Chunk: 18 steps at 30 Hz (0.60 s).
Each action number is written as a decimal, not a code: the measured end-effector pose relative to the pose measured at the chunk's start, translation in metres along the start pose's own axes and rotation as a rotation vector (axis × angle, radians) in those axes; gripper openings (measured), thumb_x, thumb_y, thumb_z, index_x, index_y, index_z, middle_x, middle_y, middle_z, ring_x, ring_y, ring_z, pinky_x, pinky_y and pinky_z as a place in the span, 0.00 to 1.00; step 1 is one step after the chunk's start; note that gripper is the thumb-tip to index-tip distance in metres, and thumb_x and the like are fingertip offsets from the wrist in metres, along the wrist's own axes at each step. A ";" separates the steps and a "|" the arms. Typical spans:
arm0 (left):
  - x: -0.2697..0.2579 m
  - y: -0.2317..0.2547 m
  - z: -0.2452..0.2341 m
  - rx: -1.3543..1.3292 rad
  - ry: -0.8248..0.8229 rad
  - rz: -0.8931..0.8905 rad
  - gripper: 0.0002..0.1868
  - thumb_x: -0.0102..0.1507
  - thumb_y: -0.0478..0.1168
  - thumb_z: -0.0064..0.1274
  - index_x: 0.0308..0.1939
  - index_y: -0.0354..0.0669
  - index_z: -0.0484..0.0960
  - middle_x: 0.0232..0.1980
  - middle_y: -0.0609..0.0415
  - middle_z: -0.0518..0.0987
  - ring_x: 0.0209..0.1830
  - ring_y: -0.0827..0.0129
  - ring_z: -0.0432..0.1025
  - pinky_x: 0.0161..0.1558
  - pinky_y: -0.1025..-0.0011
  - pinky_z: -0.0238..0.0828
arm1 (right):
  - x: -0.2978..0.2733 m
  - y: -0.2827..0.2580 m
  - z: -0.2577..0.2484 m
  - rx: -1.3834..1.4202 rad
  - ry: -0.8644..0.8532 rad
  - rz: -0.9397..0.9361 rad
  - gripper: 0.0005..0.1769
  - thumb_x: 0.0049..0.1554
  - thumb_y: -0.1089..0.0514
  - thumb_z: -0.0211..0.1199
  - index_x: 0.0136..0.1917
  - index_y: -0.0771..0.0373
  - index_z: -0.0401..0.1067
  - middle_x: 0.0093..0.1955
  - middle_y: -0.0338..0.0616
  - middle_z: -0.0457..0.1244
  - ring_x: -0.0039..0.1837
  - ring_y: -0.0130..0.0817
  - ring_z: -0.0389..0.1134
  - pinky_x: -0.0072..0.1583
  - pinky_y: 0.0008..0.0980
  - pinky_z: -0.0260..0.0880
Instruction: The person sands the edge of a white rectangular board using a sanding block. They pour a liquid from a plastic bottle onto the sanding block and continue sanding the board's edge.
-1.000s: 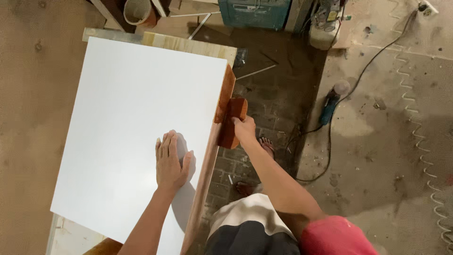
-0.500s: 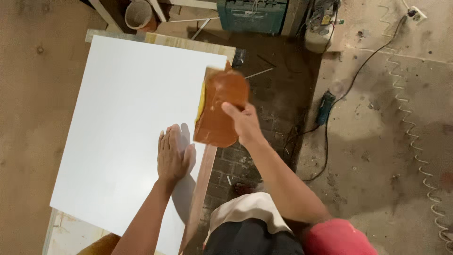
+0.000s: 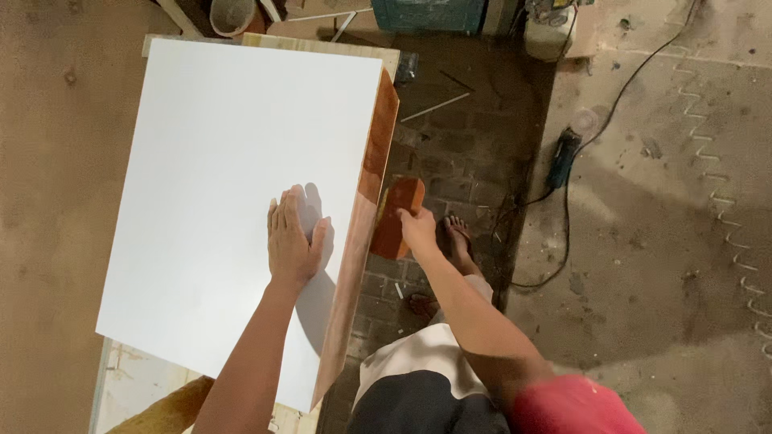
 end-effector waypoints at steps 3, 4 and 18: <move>-0.001 0.002 0.000 0.022 -0.001 -0.013 0.40 0.68 0.61 0.42 0.74 0.35 0.58 0.73 0.39 0.66 0.77 0.52 0.59 0.80 0.58 0.38 | 0.024 0.005 -0.001 -0.057 0.002 -0.135 0.29 0.63 0.51 0.60 0.72 0.69 0.67 0.66 0.55 0.66 0.69 0.46 0.66 0.67 0.51 0.67; 0.000 0.004 -0.003 0.022 0.000 -0.009 0.40 0.68 0.61 0.42 0.74 0.35 0.58 0.73 0.39 0.66 0.77 0.52 0.59 0.80 0.58 0.38 | 0.019 -0.005 0.000 -0.054 0.004 -0.136 0.29 0.63 0.51 0.60 0.72 0.69 0.67 0.66 0.55 0.66 0.69 0.46 0.66 0.67 0.51 0.67; -0.001 0.004 -0.001 0.045 -0.038 -0.014 0.39 0.69 0.59 0.40 0.75 0.35 0.55 0.73 0.39 0.64 0.77 0.51 0.57 0.80 0.56 0.39 | 0.057 0.003 0.010 -0.123 0.068 -0.100 0.26 0.63 0.55 0.58 0.71 0.69 0.69 0.66 0.57 0.66 0.68 0.48 0.66 0.66 0.51 0.68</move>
Point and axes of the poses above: each hand's wrist, its own x-axis towards the middle knuckle, its own z-axis out of the palm, y = z × x, the point moved 1 cm from there along x, towards the middle knuckle
